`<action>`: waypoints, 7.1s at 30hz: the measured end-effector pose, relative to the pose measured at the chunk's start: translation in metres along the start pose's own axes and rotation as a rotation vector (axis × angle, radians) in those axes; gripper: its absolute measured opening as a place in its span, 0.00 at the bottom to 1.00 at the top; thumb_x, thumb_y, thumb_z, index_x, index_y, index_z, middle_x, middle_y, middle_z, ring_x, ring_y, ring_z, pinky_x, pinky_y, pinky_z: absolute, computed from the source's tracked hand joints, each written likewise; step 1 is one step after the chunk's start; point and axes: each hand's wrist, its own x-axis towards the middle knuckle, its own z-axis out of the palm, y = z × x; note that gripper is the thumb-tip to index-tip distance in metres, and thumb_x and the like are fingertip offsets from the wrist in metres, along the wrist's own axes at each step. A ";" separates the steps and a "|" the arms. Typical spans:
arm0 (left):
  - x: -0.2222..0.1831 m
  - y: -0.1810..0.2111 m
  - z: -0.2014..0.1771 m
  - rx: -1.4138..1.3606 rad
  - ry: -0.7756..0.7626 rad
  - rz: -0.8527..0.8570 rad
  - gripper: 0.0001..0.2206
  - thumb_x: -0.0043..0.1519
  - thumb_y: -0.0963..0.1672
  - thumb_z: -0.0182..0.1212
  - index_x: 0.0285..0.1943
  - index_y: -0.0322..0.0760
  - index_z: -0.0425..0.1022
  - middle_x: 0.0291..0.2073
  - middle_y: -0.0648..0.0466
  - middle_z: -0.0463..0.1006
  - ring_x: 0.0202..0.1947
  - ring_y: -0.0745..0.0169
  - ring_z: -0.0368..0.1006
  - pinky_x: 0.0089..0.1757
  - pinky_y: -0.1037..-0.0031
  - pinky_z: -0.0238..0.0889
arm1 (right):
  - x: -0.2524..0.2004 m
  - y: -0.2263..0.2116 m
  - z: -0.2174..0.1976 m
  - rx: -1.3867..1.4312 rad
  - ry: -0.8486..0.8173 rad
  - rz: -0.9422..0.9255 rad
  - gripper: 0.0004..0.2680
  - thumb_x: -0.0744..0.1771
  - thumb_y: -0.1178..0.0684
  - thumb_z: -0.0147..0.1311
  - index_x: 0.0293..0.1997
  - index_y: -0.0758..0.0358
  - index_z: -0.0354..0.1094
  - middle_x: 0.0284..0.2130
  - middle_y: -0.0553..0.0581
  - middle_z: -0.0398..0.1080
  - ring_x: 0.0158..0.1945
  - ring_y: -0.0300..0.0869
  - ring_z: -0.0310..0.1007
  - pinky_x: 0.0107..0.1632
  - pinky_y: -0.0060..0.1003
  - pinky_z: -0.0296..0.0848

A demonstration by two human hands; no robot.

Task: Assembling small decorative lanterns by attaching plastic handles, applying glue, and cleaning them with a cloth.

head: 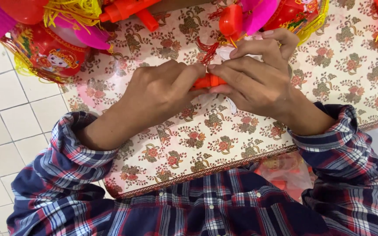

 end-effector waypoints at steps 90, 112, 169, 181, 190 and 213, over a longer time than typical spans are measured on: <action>0.036 0.008 -0.017 0.489 0.248 0.403 0.09 0.75 0.43 0.78 0.53 0.54 0.81 0.49 0.61 0.80 0.54 0.60 0.73 0.72 0.47 0.34 | -0.021 -0.053 -0.035 1.107 0.036 1.262 0.17 0.68 0.51 0.55 0.61 0.71 0.67 0.38 0.64 0.78 0.37 0.44 0.80 0.45 0.35 0.85; 0.030 -0.008 0.013 -0.076 0.244 -0.159 0.34 0.73 0.57 0.18 0.47 0.38 0.77 0.21 0.59 0.70 0.15 0.71 0.61 0.16 0.77 0.47 | -0.068 -0.018 -0.115 -0.018 -0.145 0.698 0.04 0.72 0.70 0.61 0.52 0.81 0.76 0.37 0.67 0.76 0.36 0.44 0.75 0.41 0.33 0.76; 0.037 -0.019 -0.010 -0.615 -0.192 -0.335 0.26 0.70 0.56 0.31 0.56 0.37 0.69 0.26 0.57 0.75 0.17 0.67 0.66 0.20 0.73 0.52 | -0.016 0.026 -0.001 0.160 0.034 0.174 0.10 0.69 0.52 0.60 0.44 0.72 0.72 0.37 0.69 0.79 0.42 0.53 0.81 0.58 0.55 0.75; 0.031 -0.019 -0.010 -0.267 -0.044 -0.148 0.14 0.72 0.48 0.58 0.57 0.35 0.76 0.33 0.55 0.83 0.24 0.62 0.77 0.25 0.71 0.65 | 0.000 0.029 -0.007 0.183 0.081 0.007 0.06 0.69 0.60 0.63 0.40 0.76 0.78 0.37 0.68 0.81 0.42 0.56 0.83 0.62 0.52 0.66; 0.025 -0.019 -0.001 0.148 0.189 0.039 0.17 0.71 0.53 0.66 0.54 0.39 0.80 0.33 0.53 0.82 0.30 0.61 0.73 0.25 0.74 0.63 | 0.001 0.027 -0.011 0.146 0.025 0.056 0.11 0.71 0.53 0.62 0.40 0.77 0.76 0.34 0.68 0.80 0.37 0.53 0.81 0.64 0.51 0.65; 0.026 -0.018 0.003 -0.049 0.183 -0.002 0.16 0.64 0.47 0.79 0.50 0.33 0.80 0.40 0.49 0.80 0.37 0.55 0.71 0.35 0.70 0.66 | -0.008 0.027 -0.003 0.136 0.101 0.042 0.16 0.72 0.48 0.52 0.34 0.75 0.75 0.25 0.64 0.77 0.28 0.51 0.78 0.58 0.52 0.73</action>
